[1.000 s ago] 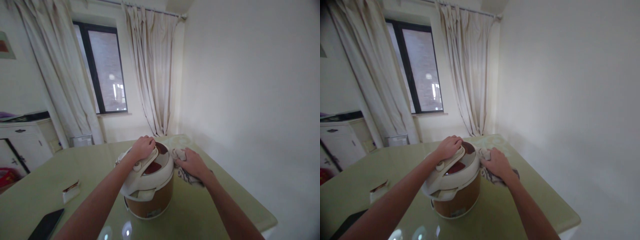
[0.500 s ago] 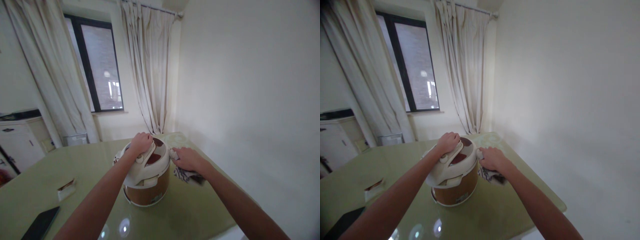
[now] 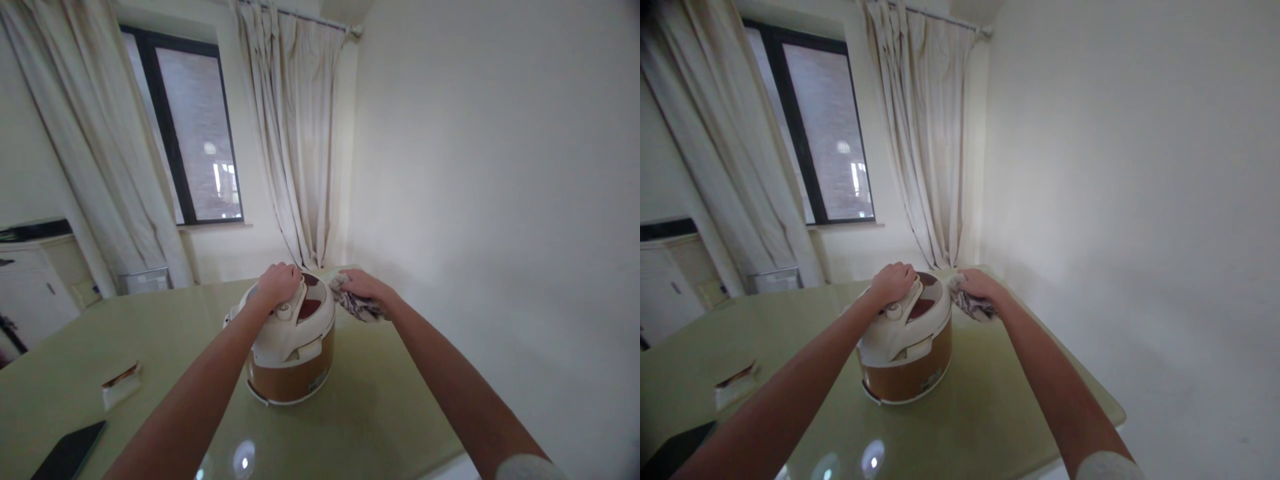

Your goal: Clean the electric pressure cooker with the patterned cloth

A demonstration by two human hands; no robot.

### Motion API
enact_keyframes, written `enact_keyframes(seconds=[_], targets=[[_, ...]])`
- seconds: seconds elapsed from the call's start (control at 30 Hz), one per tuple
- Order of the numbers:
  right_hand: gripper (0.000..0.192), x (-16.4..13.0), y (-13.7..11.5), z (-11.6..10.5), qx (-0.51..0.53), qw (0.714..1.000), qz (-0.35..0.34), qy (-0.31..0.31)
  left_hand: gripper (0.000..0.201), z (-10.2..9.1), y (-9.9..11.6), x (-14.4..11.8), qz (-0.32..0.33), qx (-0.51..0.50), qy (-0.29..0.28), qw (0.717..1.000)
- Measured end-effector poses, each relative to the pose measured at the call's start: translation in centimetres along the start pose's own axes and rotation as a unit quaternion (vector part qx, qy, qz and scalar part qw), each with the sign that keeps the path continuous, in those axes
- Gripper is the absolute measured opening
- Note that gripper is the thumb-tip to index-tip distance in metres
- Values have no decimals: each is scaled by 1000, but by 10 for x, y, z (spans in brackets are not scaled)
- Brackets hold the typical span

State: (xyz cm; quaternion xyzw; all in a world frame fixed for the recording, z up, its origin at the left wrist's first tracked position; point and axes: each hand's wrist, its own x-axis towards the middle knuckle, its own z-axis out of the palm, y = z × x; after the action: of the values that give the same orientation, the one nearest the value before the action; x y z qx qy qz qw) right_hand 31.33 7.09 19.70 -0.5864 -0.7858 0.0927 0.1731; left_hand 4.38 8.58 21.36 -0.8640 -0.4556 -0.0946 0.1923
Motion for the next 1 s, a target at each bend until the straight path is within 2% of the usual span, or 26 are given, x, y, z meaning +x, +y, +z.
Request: enact_keyframes(seconds=[0.13,0.3,0.47,0.57,0.7,0.8,0.93,1.0], targets=[[26,-13,-9,5,-68,997,-30,-15,37,2,1,-1,-5,2,9,1000],[25,-17,-11,-4,-93,992,-34,-72,37,8,1,2,-61,-50,9,997],[31,12,-4,1,-81,995,24,-46,46,4,0,4,-97,-64,-5,993],[35,11,-5,11,-79,996,25,-17,45,1,0,4,-96,-73,-4,993],[44,-31,-17,22,-101,994,1,42,43,-1,2,5,-106,-95,10,990],[45,-73,-31,26,-98,993,16,61,41,-1,1,6,-105,-122,16,987],[33,-118,-53,45,-31,995,25,90,41,-1,-4,5,-87,-147,8,985],[40,-135,-66,64,28,991,22,131,42,-1,-7,2,-72,-154,1,985]])
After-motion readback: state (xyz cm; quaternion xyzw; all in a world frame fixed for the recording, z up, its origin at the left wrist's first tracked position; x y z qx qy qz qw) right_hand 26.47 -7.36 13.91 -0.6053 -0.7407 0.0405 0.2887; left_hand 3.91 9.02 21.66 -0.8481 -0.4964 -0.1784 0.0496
